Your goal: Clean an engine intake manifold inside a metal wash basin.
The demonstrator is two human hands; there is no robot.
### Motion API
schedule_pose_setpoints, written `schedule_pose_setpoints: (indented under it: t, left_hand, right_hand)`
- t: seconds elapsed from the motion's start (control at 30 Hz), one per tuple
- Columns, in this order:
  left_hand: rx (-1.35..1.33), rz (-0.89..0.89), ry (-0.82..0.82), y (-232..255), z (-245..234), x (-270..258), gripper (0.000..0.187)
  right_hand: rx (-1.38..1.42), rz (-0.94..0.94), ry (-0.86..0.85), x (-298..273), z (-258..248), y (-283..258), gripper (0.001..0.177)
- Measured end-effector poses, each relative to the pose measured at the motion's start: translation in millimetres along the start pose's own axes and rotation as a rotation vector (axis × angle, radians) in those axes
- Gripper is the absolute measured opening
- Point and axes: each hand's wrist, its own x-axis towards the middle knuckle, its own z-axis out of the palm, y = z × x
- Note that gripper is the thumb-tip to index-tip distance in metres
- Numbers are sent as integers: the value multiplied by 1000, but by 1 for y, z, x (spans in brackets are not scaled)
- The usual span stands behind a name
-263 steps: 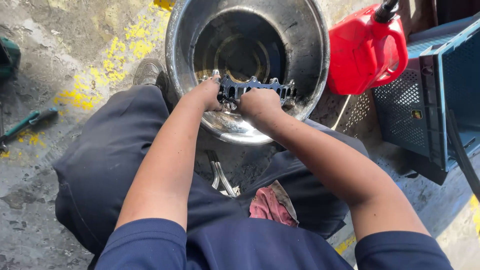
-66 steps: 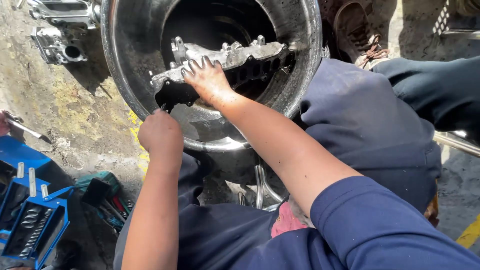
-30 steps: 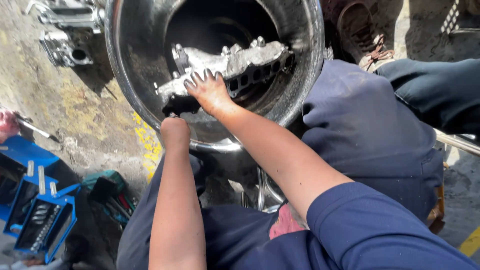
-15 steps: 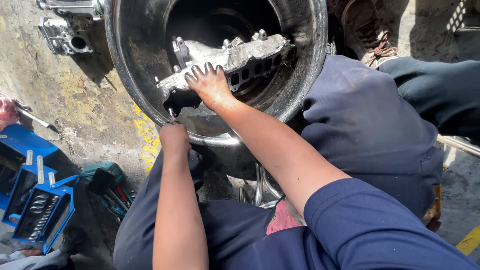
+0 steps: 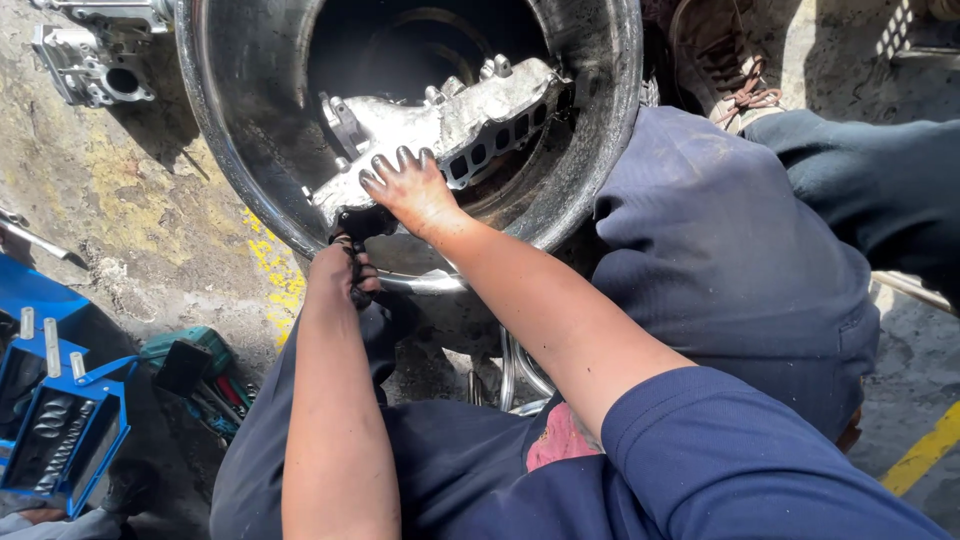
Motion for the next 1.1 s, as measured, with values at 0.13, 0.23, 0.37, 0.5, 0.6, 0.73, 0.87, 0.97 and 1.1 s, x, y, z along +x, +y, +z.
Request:
schedule_pose_setpoints:
  t: [0.13, 0.23, 0.37, 0.5, 0.6, 0.73, 0.87, 0.97, 1.1]
  left_hand:
    - [586, 223, 342, -30, 19, -29, 24]
    - [989, 523, 498, -37, 13, -43, 39]
    - [144, 280, 224, 1, 19, -39, 26]
    - [-172, 205, 65, 19, 16, 16, 24]
    - [-77, 243, 130, 27, 15, 23, 33]
    - [1276, 814, 602, 36, 11, -43, 35]
    - [1463, 791, 593, 56, -1, -74, 36]
    - [1028, 511, 449, 72, -18, -75, 32]
    - [136, 181, 89, 56, -35, -33, 19]
  right_hand:
    - [-24, -23, -39, 2, -15, -1, 74]
    - [-9, -1, 96, 8, -21, 1, 62]
    - [16, 40, 211, 6, -52, 8, 59]
    - [-6, 58, 145, -3, -65, 3, 68]
    - [35, 63, 138, -12, -93, 1, 84]
    - [53, 88, 199, -5, -84, 4, 73]
    - [55, 89, 202, 1, -84, 5, 76]
    - [60, 94, 153, 6, -93, 7, 80]
    - [87, 81, 117, 4, -101, 6, 86]
